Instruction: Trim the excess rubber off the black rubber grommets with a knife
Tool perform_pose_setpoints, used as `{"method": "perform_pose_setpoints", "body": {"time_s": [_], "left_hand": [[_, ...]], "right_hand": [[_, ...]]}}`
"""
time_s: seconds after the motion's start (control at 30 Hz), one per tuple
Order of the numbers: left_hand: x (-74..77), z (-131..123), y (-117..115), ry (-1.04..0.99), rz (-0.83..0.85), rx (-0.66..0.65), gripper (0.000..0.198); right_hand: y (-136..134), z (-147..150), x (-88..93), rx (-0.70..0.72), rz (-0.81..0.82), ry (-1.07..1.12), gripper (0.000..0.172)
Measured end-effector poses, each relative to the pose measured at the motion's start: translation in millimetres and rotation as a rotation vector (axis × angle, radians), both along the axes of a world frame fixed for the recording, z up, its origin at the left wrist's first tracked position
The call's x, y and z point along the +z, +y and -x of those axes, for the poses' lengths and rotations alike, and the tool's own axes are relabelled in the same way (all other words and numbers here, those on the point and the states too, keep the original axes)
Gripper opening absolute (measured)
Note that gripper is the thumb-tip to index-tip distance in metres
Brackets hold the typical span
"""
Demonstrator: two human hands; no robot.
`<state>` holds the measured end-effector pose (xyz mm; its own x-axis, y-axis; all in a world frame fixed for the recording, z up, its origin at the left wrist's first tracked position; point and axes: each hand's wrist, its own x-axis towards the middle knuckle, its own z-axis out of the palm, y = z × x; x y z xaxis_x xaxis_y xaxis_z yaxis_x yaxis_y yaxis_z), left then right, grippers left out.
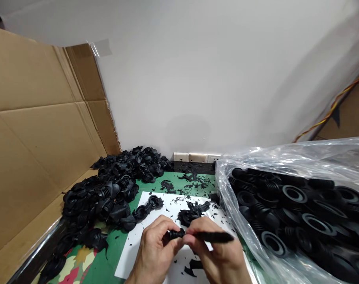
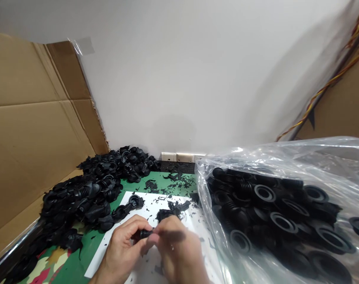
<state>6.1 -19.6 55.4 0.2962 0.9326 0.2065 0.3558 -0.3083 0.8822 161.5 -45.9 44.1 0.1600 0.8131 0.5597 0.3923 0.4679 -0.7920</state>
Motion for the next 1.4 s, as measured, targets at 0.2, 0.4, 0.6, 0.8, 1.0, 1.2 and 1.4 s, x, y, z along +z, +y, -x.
{"method": "perform_pose_setpoints", "body": {"time_s": [0.2,0.4,0.6,0.8,1.0,1.2,1.4], "left_hand": [[-3.8,-0.8,0.9,-0.146,0.08,0.02,0.005],[-3.9,0.4,4.0,-0.174,0.107,0.036,0.009],[-0.7,0.4,3.4,-0.166,0.113,0.041,0.01],[-0.6,-2.0,1.3,-0.099,0.072,0.052,0.012],[-1.1,-2.5,2.3,-0.07,0.056,0.036,0.011],[1.0,-2.7,1.2,-0.053,0.059,0.005,0.005],[-0.1,-7.1,-3.1,-0.041,0.098,-0.028,0.003]], "right_hand": [[12.1,-27.1,0.8,-0.317,-0.066,0.092,0.01],[11.8,-25.3,1.2,-0.161,0.261,0.359,0.026],[4.1,-8.3,8.0,-0.026,0.272,0.468,0.027],[2.2,0.7,4.0,0.109,0.276,0.557,0.023],[5.8,0.7,-0.8,0.158,0.199,0.424,0.017],[3.0,8.7,1.2,0.092,0.215,0.498,0.02],[1.3,5.5,0.7,-0.028,-0.071,0.094,0.014]]}}
